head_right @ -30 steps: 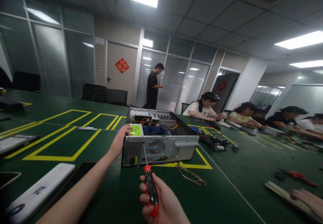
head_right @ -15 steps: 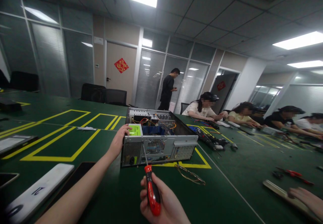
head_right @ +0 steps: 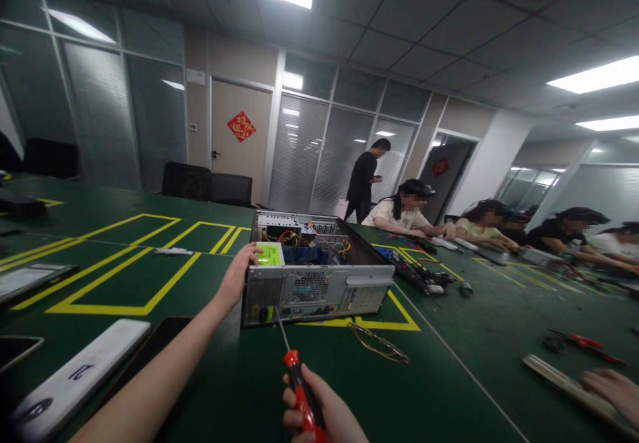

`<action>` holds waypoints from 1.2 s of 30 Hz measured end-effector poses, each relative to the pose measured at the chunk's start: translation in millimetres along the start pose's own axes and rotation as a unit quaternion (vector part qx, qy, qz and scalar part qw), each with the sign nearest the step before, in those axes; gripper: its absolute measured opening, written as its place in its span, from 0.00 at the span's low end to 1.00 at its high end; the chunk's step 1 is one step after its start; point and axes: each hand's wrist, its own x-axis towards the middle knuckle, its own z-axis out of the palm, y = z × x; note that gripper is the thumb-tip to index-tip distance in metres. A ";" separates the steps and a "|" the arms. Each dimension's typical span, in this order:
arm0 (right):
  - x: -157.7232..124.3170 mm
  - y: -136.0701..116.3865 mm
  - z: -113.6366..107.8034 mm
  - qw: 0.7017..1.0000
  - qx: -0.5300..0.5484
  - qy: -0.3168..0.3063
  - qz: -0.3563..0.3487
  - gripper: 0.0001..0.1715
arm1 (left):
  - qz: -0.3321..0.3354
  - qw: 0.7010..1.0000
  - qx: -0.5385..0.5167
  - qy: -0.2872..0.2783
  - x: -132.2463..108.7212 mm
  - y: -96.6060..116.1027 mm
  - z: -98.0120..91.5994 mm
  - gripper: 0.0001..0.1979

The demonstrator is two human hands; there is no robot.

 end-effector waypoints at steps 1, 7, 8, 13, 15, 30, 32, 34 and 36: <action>3.8 3.1 -6.9 1.000 -0.013 0.013 0.014 0.18 | -0.001 1.000 0.001 0.002 0.0 0.1 0.0 0.22; 20.1 8.5 -21.3 0.994 -0.005 0.099 0.043 0.26 | -0.004 1.000 0.002 -0.006 0.1 2.7 -1.2 0.21; 21.5 7.4 -20.8 0.994 0.000 0.103 0.043 0.27 | -0.005 1.000 0.003 -0.008 0.1 3.0 -1.4 0.21; 25.7 3.5 -21.1 0.994 0.012 0.105 0.037 0.26 | -0.007 1.000 0.010 -0.006 0.0 3.4 -1.5 0.22; 26.9 3.5 -22.7 0.993 0.010 0.109 0.037 0.26 | -0.008 1.000 0.008 -0.005 -0.1 3.5 -1.2 0.22; 17.1 5.5 -33.8 0.986 -0.165 -0.032 -0.006 0.38 | -0.012 1.000 -0.009 0.004 -0.1 0.9 0.2 0.21; 16.7 3.0 -38.1 0.979 -0.196 -0.061 -0.007 0.49 | -0.012 1.000 -0.004 -0.002 0.1 1.4 -0.1 0.21; 16.0 0.7 -41.9 0.974 -0.216 -0.063 -0.001 0.53 | -0.008 1.000 -0.002 -0.007 0.3 2.6 -0.8 0.21; 14.7 -0.6 -44.3 0.972 -0.228 -0.055 0.001 0.49 | -0.008 1.000 -0.003 -0.008 0.4 4.0 -1.3 0.21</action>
